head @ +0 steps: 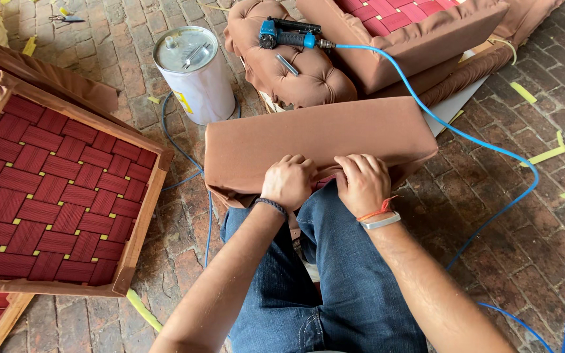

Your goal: The person wraps brown fabric around a rectangular chair cushion and secures it to the underside of a wooden chair frame using a pneumatic staple gun. They smooth the fabric, staple along the edges, and then move to a workbench to unfold and smooth a large piece of grey fabric.

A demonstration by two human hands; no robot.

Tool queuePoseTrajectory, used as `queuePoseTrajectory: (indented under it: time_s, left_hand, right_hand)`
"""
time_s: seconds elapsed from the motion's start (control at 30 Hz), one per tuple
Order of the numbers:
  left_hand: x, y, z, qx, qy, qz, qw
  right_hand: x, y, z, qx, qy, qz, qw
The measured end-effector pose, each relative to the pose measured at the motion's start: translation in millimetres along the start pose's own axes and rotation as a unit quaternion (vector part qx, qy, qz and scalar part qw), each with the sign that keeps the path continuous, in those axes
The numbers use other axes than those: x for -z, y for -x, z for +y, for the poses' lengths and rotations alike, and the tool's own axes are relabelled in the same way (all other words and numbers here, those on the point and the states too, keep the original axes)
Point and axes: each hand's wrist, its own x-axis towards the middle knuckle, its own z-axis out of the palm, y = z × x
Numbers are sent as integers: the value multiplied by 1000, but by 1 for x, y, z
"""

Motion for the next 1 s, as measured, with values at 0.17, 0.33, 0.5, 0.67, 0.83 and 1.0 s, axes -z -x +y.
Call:
queuePoseTrajectory:
  time_s: [0.17,0.33,0.5,0.67,0.83,1.0]
  left_hand:
    - [-10,-15,10,17,23,8,1000]
    - [-17,-11,2,11,-111,59,992]
    - [-28,-21,-11,85,-53,-74,992]
    - [-16,-43,-12,125,-10,-231,965]
    - [5,-54,1,116,-35,-268,956]
    - [12,-53,5,75,-87,-222,968]
  right_hand:
    - [-13,-2,-2,-77,-40,-59,994]
    - [-27,1,13,-72,-51,-74,993]
    - [-42,-11,28,-66,-81,-166,980]
    - [-52,-19,5,-6,29,-230,973]
    - [-39,-51,1,-50,33,-362,930]
    - [-30,-71,0,-73,39,-382,921]
